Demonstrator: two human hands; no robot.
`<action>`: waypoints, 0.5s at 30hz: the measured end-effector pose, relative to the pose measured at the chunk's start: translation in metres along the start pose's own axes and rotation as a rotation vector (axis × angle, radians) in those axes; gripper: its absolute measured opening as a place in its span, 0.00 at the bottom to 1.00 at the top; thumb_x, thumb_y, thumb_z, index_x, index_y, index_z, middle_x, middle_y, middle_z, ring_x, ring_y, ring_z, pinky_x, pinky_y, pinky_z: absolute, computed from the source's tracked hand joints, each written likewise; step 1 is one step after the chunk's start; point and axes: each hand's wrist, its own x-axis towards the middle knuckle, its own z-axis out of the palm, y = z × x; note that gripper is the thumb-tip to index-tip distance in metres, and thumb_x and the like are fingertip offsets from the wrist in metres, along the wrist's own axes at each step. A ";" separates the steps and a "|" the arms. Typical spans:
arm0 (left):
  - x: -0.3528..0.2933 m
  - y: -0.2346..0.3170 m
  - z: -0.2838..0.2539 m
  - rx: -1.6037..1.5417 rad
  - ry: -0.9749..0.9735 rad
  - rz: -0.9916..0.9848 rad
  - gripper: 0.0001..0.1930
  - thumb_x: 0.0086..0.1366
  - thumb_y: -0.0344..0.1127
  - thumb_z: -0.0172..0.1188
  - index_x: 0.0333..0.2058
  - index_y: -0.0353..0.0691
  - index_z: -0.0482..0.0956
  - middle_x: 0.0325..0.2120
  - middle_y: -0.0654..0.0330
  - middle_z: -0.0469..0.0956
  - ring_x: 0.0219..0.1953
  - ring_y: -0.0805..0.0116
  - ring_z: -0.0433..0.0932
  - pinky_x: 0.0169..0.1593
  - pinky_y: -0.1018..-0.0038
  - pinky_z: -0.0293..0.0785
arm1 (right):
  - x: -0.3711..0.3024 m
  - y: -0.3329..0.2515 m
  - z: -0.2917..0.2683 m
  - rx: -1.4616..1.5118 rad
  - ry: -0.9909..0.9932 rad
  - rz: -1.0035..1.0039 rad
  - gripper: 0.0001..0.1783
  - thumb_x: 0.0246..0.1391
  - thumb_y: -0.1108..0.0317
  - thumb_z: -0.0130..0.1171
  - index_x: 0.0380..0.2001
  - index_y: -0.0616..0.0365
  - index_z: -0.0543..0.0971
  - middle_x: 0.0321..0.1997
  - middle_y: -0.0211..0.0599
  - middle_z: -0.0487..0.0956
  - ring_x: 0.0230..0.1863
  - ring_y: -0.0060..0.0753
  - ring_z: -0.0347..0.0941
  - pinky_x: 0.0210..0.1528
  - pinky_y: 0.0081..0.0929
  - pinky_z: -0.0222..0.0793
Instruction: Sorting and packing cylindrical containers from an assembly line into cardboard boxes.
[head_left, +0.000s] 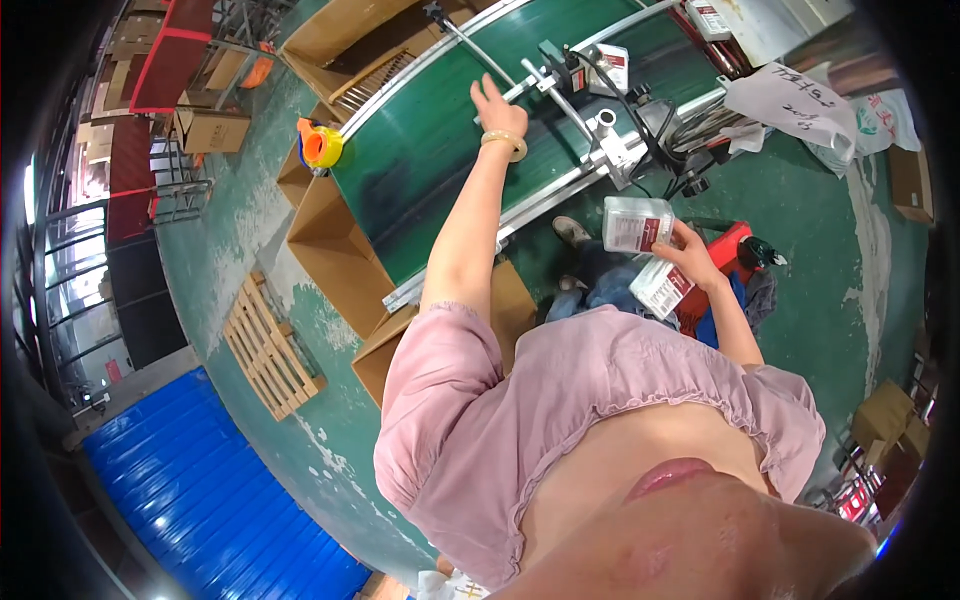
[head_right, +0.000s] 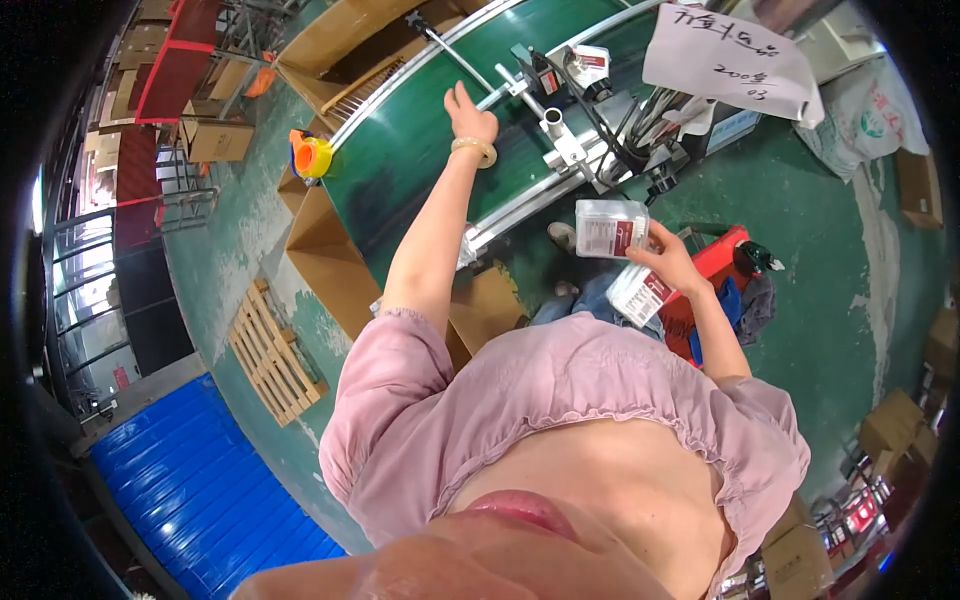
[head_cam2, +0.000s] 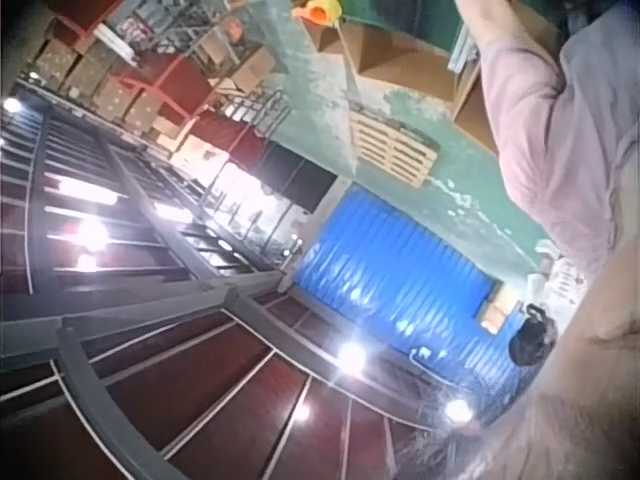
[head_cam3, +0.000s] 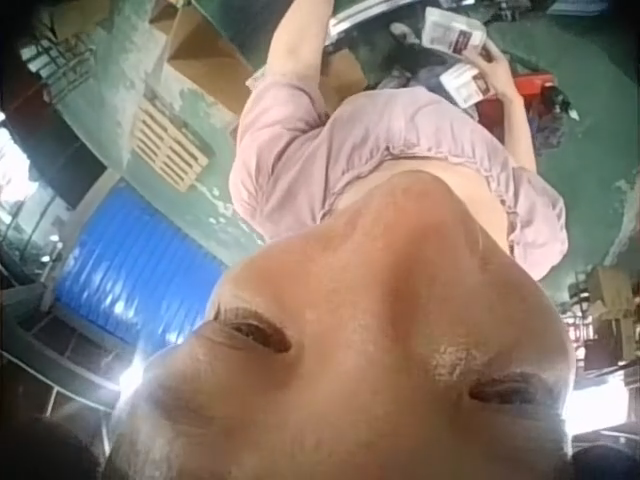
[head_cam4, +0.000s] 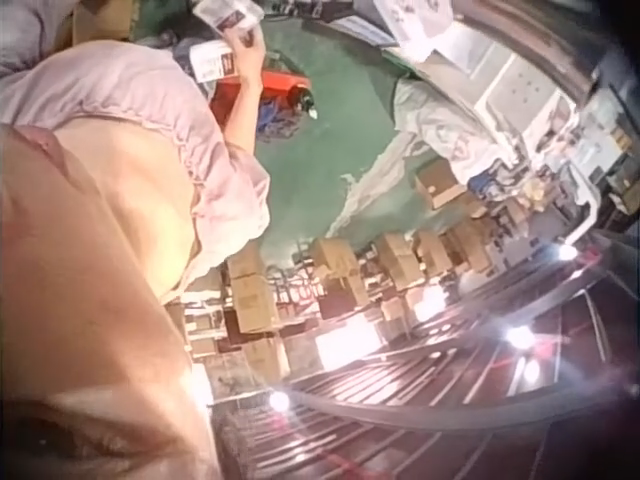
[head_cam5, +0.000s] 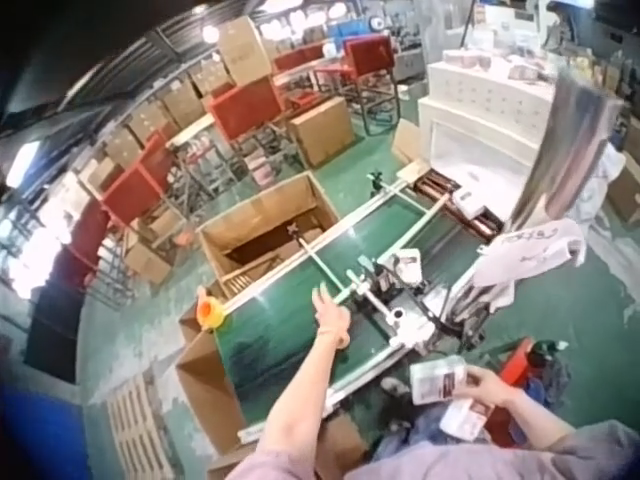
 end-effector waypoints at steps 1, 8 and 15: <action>-0.001 -0.005 -0.001 0.013 -0.078 -0.115 0.36 0.43 0.23 0.52 0.56 0.35 0.56 0.57 0.45 0.52 0.57 0.46 0.57 0.59 0.65 0.57 | 0.003 -0.001 -0.001 -0.002 -0.007 -0.005 0.27 0.45 0.69 0.62 0.49 0.59 0.68 0.39 0.28 0.74 0.38 0.18 0.66 0.42 0.18 0.63; -0.028 -0.014 -0.011 0.053 -0.360 -0.431 0.39 0.42 0.26 0.55 0.57 0.35 0.53 0.56 0.45 0.54 0.57 0.48 0.58 0.59 0.68 0.57 | 0.014 -0.004 0.007 -0.170 -0.155 0.048 0.33 0.42 0.67 0.65 0.53 0.59 0.65 0.38 0.29 0.73 0.37 0.19 0.66 0.41 0.19 0.63; -0.033 0.003 -0.027 0.117 -0.401 -0.372 0.55 0.31 0.38 0.73 0.59 0.40 0.49 0.57 0.54 0.54 0.57 0.46 0.54 0.60 0.63 0.56 | 0.017 0.005 0.005 -0.175 -0.165 0.046 0.37 0.40 0.67 0.66 0.55 0.59 0.63 0.37 0.29 0.73 0.37 0.19 0.66 0.40 0.19 0.64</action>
